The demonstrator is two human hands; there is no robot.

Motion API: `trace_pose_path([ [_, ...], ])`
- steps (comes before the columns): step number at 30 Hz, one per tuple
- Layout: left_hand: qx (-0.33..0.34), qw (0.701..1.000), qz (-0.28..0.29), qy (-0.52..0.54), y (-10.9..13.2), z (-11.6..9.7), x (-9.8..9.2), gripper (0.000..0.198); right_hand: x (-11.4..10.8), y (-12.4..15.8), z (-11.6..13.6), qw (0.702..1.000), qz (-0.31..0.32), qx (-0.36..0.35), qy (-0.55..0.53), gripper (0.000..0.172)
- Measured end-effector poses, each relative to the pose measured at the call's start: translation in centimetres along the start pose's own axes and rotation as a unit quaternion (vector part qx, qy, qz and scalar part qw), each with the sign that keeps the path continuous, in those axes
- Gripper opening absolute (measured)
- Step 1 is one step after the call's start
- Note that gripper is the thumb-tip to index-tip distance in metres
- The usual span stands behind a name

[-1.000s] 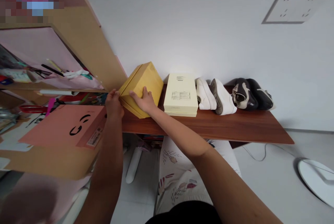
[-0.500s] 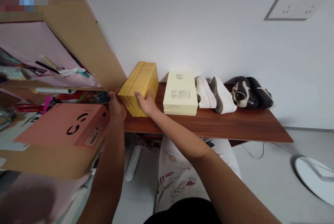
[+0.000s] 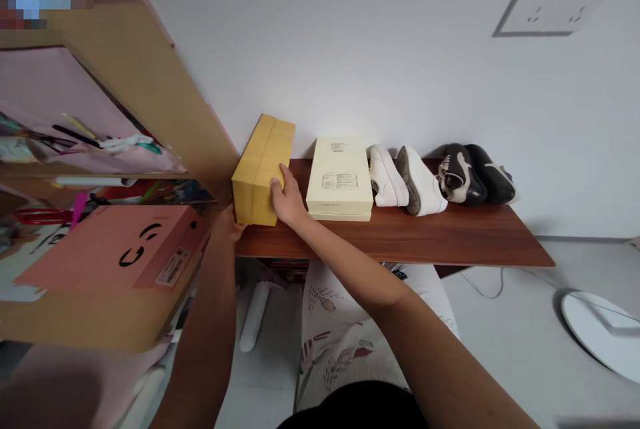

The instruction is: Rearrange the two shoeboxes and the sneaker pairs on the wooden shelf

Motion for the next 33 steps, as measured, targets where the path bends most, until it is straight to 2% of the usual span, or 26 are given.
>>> trace_pose_path([
  [2,0.004,0.998,-0.048,0.042,-0.4,-0.7,-1.0,0.023,0.1,0.0,-0.7,1.0,0.002,-0.003,0.019,0.061],
  [5,0.043,0.99,-0.107,0.078,-1.1,-1.7,-2.3,0.024,0.2,0.2,-1.6,0.999,0.01,0.012,0.046,0.064],
  [11,0.153,0.976,-0.149,0.045,-2.3,-2.9,-3.1,0.03,0.3,0.8,-1.9,0.993,0.05,0.067,0.08,0.074],
  [19,0.216,0.966,-0.139,-0.018,-2.7,-2.8,-2.0,0.046,0.2,1.0,-3.6,0.993,0.032,0.095,0.066,0.078],
  [27,0.252,0.959,-0.12,-0.051,-2.5,-2.6,-0.9,0.046,-0.1,1.0,-5.6,0.991,0.01,0.121,0.063,0.075],
  [33,0.289,0.939,-0.143,-0.118,-2.5,-2.7,-0.5,0.045,0.0,0.4,-6.1,0.985,0.006,0.153,0.084,0.087],
])
Point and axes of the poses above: each hand's wrist, its own y-axis away from the middle knuckle, its own x-axis out of the palm, z = x × y, the point moved 3 cm from there along -y, towards the middle knuckle, and after that the axes turned 6 degrees about -z, right-handed, at the moved point
